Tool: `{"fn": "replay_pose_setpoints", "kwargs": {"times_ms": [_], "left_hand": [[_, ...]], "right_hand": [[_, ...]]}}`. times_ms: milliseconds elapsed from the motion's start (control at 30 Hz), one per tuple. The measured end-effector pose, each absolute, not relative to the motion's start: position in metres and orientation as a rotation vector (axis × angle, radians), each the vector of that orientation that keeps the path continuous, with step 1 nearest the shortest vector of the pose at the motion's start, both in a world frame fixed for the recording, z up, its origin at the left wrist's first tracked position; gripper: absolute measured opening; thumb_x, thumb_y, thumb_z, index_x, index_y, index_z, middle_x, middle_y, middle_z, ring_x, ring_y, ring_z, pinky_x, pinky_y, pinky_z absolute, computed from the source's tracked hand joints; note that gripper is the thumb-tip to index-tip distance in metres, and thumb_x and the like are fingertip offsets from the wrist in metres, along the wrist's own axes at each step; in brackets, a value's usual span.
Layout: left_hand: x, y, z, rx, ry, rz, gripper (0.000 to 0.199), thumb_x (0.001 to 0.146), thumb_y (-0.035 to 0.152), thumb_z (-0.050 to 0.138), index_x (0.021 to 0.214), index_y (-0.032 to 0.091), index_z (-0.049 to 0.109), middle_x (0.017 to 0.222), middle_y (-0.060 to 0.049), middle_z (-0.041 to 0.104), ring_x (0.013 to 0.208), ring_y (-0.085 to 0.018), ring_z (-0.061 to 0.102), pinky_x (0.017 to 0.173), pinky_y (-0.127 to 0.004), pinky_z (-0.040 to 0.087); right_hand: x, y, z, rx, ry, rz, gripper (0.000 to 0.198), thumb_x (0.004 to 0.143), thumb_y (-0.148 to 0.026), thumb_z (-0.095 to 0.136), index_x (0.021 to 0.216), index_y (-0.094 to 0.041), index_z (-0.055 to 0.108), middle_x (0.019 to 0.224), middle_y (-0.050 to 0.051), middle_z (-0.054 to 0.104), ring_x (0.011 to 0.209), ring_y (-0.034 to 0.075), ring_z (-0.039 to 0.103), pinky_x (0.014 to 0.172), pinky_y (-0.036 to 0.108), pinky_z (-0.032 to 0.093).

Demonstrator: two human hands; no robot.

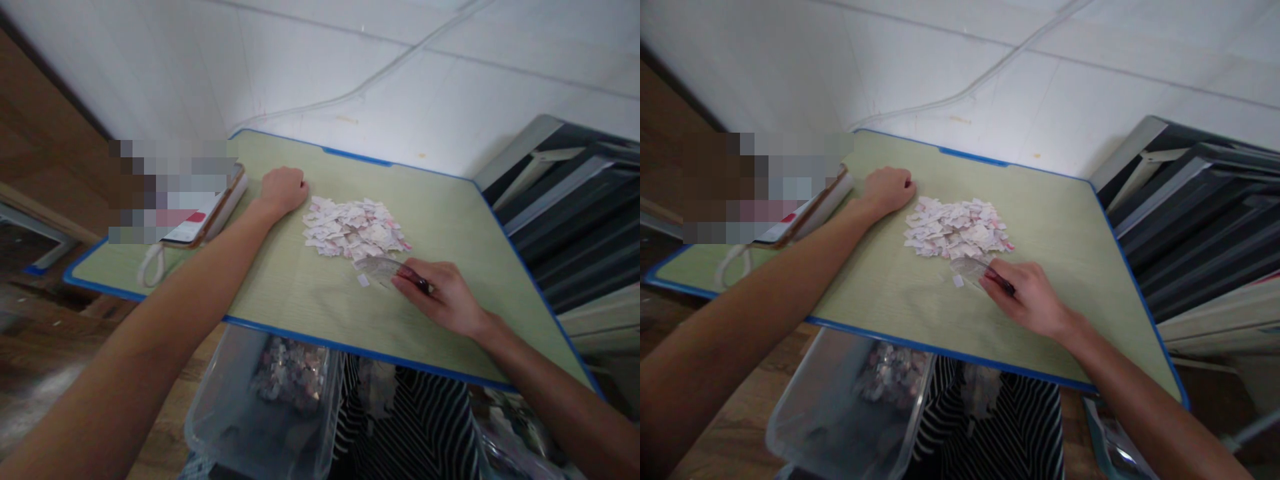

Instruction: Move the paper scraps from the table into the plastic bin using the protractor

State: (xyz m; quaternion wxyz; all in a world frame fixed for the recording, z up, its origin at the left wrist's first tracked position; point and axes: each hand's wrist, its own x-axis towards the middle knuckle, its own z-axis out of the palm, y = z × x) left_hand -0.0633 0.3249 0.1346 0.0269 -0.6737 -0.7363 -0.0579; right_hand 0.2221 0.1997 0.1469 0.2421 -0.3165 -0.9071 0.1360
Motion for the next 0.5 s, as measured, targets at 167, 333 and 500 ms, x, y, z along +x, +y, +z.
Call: {"fn": "replay_pose_setpoints", "kwargs": {"times_ms": [167,333,500], "left_hand": [[-0.0627,0.3238,0.1359,-2.09,-2.285,-0.189,0.05,0.093,0.032,0.032,0.123,0.011,0.066,0.125,-0.018,0.067,0.117,-0.032,0.061,0.095,-0.04,0.047],[-0.0625,0.3235,0.1359,-2.089,-2.289,-0.194,0.05,0.093,0.031,0.032,0.124,0.012,0.066,0.125,-0.018,0.067,0.117,-0.033,0.061,0.096,-0.042,0.047],[-0.063,0.325,0.1341,-2.077,-2.273,-0.195,0.05,0.092,0.031,0.032,0.122,0.011,0.067,0.122,-0.018,0.068,0.115,-0.032,0.062,0.093,-0.041,0.048]], "right_hand": [[0.2163,0.195,0.1474,-0.834,-2.528,0.447,0.03,0.094,-0.021,0.048,0.066,-0.022,0.037,0.052,-0.007,0.038,0.044,0.008,0.036,0.047,0.022,0.026],[0.2141,0.1944,0.1475,-0.883,-2.518,0.497,0.028,0.093,-0.022,0.048,0.067,-0.022,0.038,0.052,-0.006,0.038,0.044,0.008,0.036,0.047,0.022,0.027],[0.2153,0.1996,0.1439,-1.043,-2.414,0.466,0.028,0.091,-0.025,0.047,0.065,-0.023,0.036,0.051,-0.007,0.034,0.043,0.007,0.033,0.045,0.021,0.024]]}}
